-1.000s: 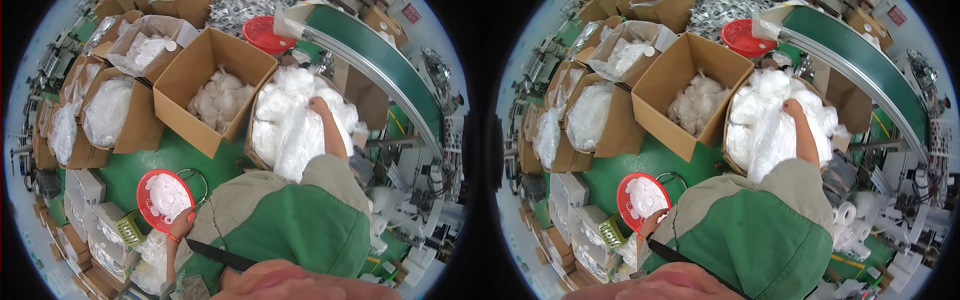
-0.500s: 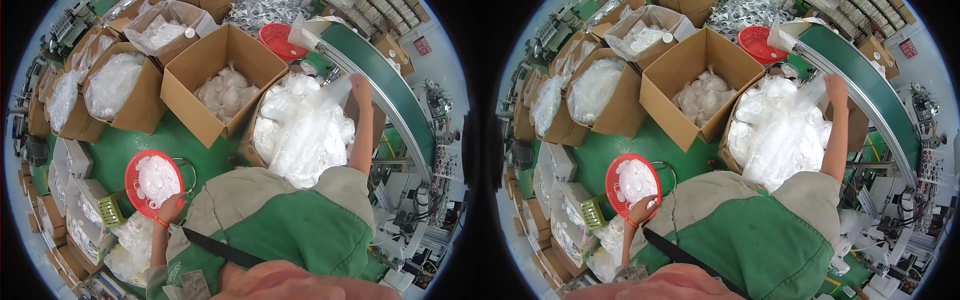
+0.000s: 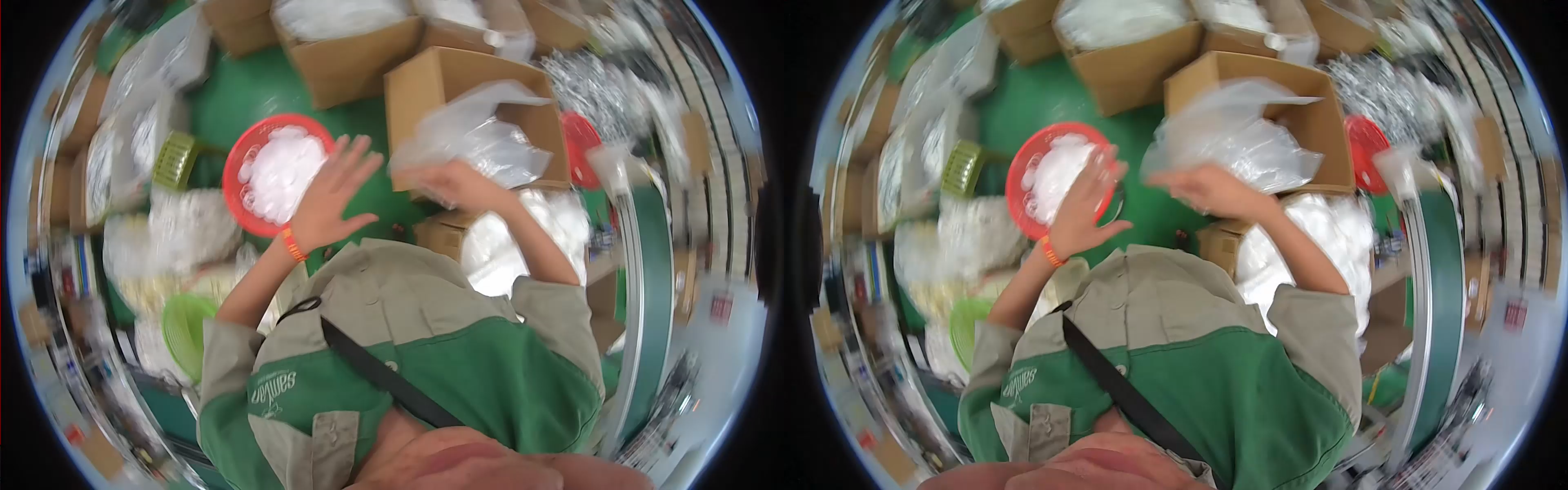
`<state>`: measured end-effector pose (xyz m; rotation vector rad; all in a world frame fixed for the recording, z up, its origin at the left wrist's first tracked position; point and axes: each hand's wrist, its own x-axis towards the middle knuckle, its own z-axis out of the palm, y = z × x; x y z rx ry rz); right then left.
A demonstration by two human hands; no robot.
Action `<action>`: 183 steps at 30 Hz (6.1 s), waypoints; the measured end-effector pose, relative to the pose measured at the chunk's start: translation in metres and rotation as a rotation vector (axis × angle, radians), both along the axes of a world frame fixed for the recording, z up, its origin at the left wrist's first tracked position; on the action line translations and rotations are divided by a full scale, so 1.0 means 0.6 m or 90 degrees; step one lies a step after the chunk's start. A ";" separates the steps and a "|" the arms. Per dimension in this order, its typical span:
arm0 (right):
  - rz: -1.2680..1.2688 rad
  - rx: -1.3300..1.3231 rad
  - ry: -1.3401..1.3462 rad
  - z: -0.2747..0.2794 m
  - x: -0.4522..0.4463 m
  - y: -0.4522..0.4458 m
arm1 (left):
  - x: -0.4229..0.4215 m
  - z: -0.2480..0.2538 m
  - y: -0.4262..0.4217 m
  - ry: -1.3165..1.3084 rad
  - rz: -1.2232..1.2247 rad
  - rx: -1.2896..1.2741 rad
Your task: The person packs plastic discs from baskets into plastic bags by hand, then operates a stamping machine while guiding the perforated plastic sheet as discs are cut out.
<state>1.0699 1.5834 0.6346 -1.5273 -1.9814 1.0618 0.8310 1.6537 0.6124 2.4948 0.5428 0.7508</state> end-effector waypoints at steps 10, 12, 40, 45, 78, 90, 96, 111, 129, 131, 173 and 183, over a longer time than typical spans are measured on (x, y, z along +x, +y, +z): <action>0.298 -0.311 0.342 -0.078 -0.045 0.098 | -0.094 -0.130 -0.149 0.126 0.188 -0.280; 0.409 -0.416 0.348 -0.114 -0.071 0.096 | -0.081 -0.110 -0.183 -0.127 0.342 -0.275; -0.606 -0.765 0.613 -0.706 -0.009 0.120 | -0.123 -0.110 -0.351 0.008 0.718 -0.296; -0.599 -0.637 0.575 -0.494 0.172 -0.008 | -0.074 -0.099 -0.275 -0.068 0.632 -0.251; -1.057 0.116 -0.123 -0.299 0.202 -0.209 | 0.251 0.056 0.447 -0.261 -0.149 -0.692; -0.638 0.192 0.506 -0.113 0.276 0.138 | 0.320 -0.010 0.353 0.221 -0.674 -0.484; -0.768 0.483 0.243 -0.086 0.261 0.159 | 0.391 -0.018 0.396 0.018 -0.559 -0.994; -0.715 0.456 -0.361 -0.061 0.253 0.140 | 0.488 -0.095 0.379 0.097 -0.327 -0.305; -0.460 0.195 -0.275 -0.184 0.258 0.199 | 0.422 -0.107 0.336 0.033 -0.316 -0.216; -0.556 0.342 -0.412 -0.199 0.266 0.202 | 0.416 -0.101 0.330 0.045 -0.317 -0.205; -0.618 -0.049 0.701 -0.432 0.565 0.018 | 0.588 -0.414 0.401 0.013 -0.278 -0.660; -0.480 -0.045 0.319 -0.375 0.500 -0.025 | 0.460 -0.377 0.368 0.134 -0.339 -0.543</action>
